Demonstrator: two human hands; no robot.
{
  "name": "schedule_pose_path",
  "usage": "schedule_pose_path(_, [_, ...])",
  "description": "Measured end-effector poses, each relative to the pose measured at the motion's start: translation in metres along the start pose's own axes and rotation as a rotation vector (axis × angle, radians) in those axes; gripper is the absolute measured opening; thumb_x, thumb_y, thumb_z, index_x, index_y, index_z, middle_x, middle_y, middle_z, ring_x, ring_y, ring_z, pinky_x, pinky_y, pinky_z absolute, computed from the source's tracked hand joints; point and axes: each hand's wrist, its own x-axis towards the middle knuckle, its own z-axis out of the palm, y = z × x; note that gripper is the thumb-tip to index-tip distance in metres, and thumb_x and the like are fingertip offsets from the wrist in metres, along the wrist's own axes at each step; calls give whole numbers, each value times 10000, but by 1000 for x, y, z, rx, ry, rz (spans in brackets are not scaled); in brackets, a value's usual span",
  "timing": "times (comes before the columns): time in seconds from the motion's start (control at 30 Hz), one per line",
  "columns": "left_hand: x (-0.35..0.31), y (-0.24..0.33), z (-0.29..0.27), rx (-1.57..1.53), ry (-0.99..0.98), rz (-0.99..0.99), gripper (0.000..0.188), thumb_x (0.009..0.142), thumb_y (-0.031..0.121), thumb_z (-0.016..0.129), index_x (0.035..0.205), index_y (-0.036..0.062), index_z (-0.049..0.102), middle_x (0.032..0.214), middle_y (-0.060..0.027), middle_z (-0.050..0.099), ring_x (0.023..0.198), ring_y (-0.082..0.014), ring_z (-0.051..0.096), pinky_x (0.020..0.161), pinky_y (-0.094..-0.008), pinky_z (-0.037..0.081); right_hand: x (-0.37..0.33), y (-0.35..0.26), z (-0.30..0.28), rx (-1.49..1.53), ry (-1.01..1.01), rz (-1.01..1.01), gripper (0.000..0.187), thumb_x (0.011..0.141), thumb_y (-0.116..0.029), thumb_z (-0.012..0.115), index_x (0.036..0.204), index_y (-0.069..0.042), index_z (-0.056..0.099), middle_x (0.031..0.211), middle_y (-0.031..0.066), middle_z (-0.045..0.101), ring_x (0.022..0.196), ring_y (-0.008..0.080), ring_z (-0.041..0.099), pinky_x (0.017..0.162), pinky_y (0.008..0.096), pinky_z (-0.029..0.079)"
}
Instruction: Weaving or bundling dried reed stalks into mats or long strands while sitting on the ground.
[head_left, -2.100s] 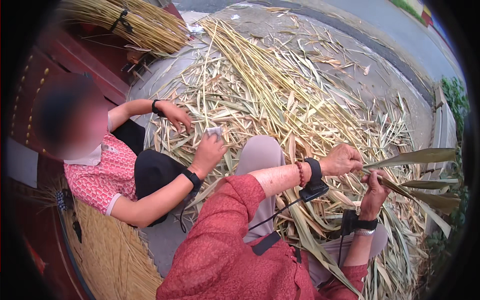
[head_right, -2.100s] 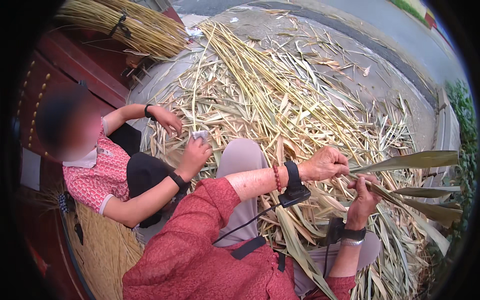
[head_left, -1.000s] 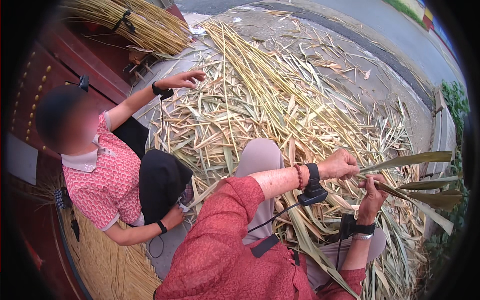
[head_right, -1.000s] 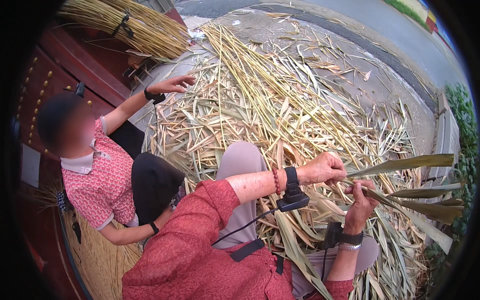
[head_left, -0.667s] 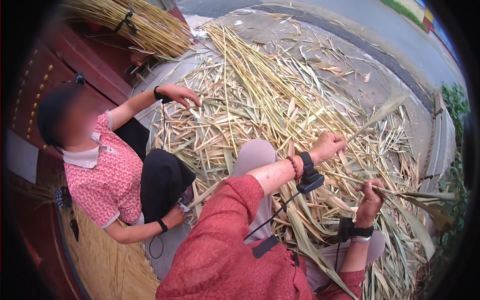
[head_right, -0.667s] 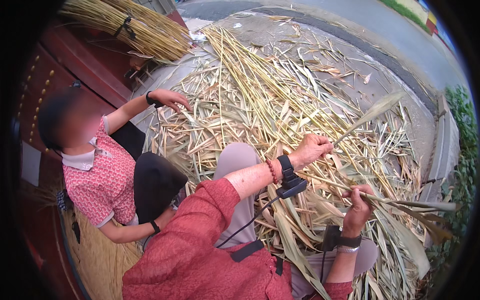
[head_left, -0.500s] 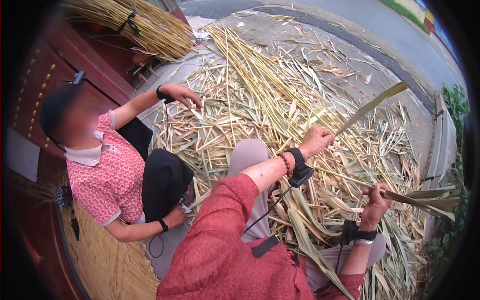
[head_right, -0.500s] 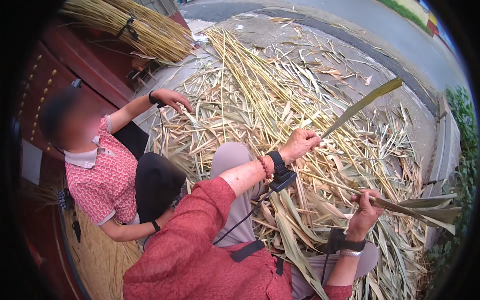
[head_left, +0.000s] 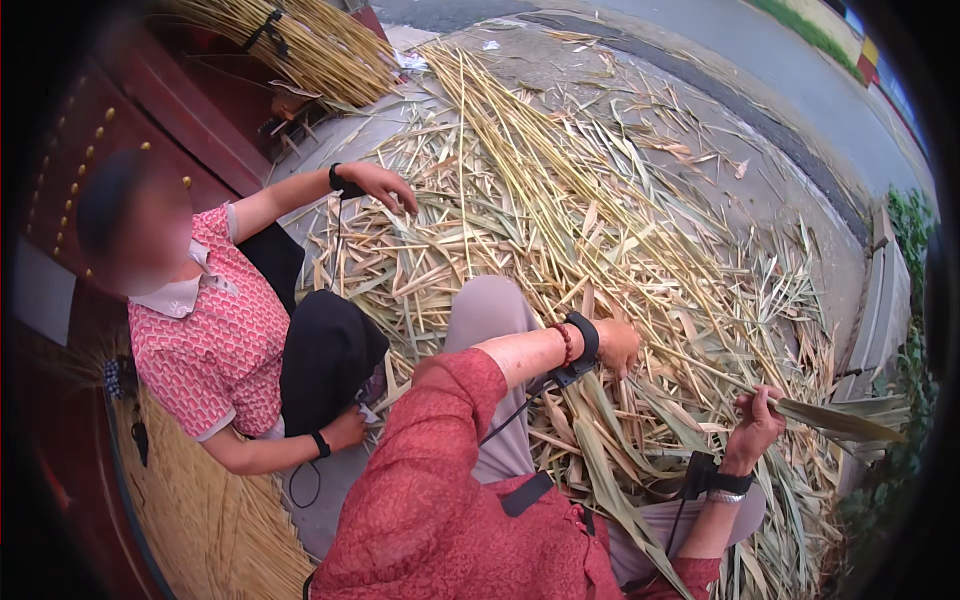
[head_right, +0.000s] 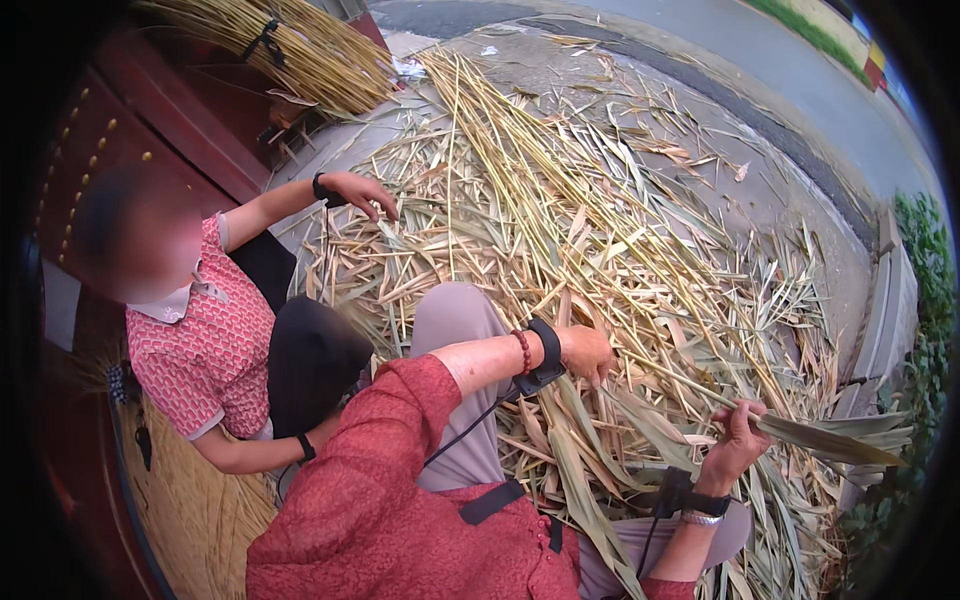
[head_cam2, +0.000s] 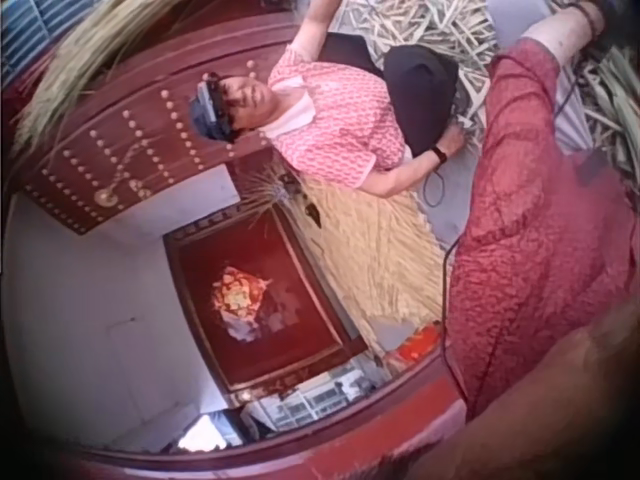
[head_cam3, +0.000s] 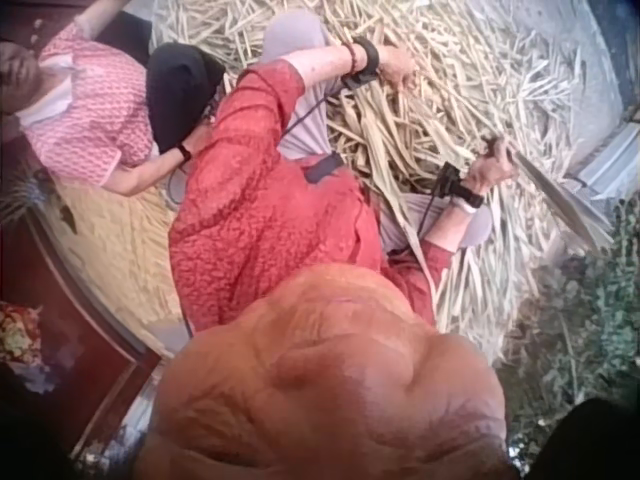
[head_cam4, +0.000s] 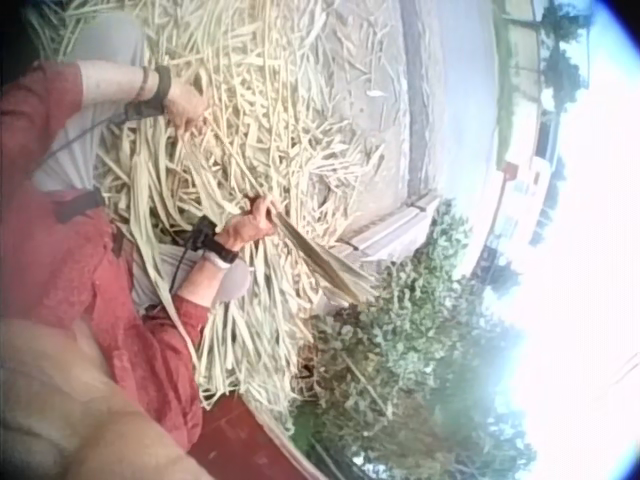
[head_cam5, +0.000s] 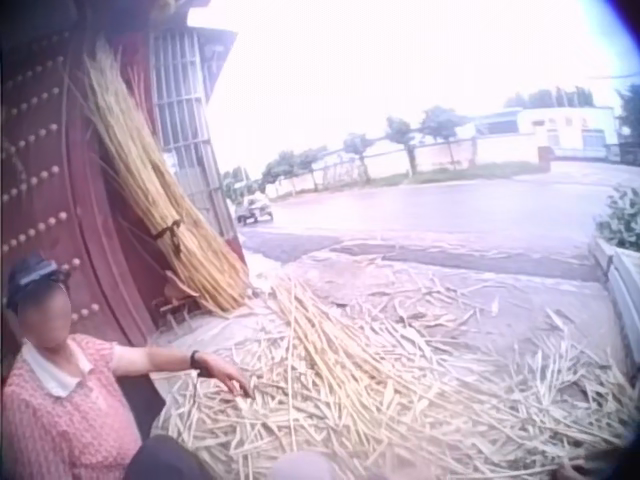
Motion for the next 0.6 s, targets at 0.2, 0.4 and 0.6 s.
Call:
schedule_pose_path(0.2, [-8, 9, -6, -69, 33, 64, 209, 644, 216, 659, 836, 137, 687, 749, -81, 644, 741, -244, 607, 638, -356, 466, -2, 2, -4, -14, -8, -41, 77, 837, -82, 544, 815, -9, 549, 745, 58, 546, 549, 122, 533, 520, 243, 470])
schedule_pose_path(0.4, [-4, 19, -8, 59, -54, 130, 203, 605, 176, 661, 800, 128, 690, 730, -74, 644, 706, -234, 604, 615, -338, 456, 1, 1, -15, -11, 28, -66, 85, 837, -93, 550, 843, -9, 560, 660, 42, 532, 546, 108, 514, 509, 233, 450])
schedule_pose_path(0.6, [0, 6, 4, 137, -98, 149, 178, 598, 93, 636, 752, 150, 705, 739, -35, 653, 709, -209, 611, 591, -328, 462, 10, 0, -13, 8, 121, -75, 103, 836, -110, 560, 847, -7, 562, 669, 50, 545, 553, 109, 515, 512, 230, 438])
